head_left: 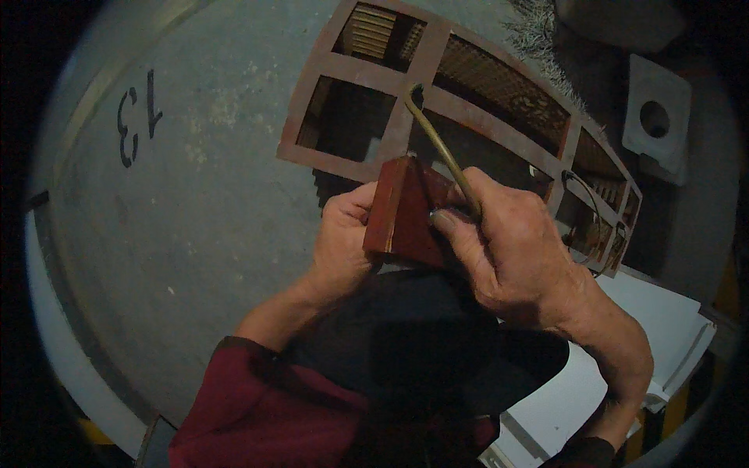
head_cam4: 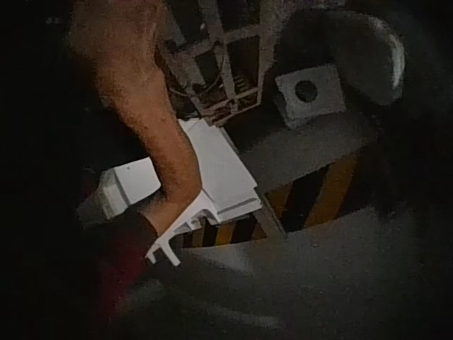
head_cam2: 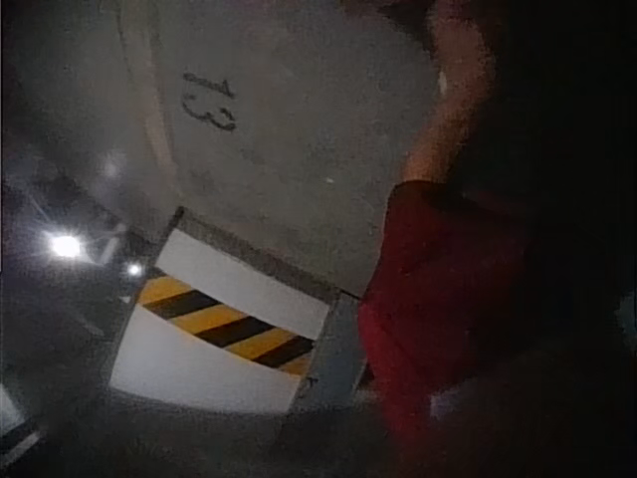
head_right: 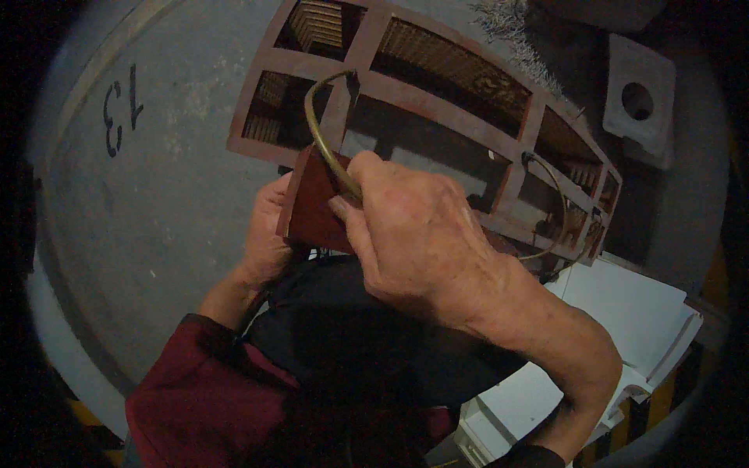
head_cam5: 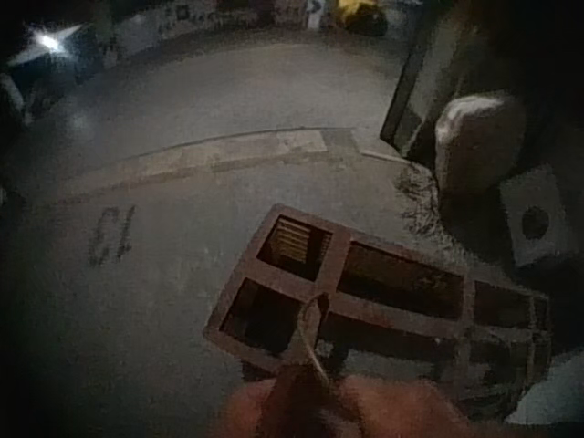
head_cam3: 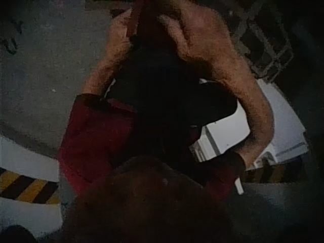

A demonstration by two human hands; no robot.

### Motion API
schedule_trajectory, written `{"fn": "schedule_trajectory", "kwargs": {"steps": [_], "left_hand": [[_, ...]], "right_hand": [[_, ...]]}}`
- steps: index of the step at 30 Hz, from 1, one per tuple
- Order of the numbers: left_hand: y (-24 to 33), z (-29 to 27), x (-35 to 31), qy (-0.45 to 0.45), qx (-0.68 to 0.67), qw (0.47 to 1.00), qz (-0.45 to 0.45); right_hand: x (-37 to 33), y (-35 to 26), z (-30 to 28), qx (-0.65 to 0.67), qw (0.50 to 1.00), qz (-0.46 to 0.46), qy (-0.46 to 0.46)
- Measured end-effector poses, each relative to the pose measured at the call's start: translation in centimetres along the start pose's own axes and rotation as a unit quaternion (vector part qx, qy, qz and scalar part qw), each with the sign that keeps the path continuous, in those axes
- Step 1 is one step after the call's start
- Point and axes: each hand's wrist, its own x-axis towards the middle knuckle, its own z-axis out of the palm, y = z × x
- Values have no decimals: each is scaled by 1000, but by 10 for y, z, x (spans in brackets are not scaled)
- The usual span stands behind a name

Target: The person sits on the floor and assembles a wooden frame by inserting wires through holes in the frame and securing them. They handle the frame and wires with their hands, adjusting and positioning components throughout the process.

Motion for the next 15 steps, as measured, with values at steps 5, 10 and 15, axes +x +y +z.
{"fn": "schedule_trajectory", "kwargs": {"steps": [5,10,15], "left_hand": [[3,-4,0,-14,102,994,-21],[12,-8,10,-86,278,955,-54],[11,-4,8,3,35,986,-161]], "right_hand": [[8,10,-11,-74,985,-154,-17],[15,2,-30,82,993,-49,-76],[13,-6,-16,-17,995,52,-83]]}}
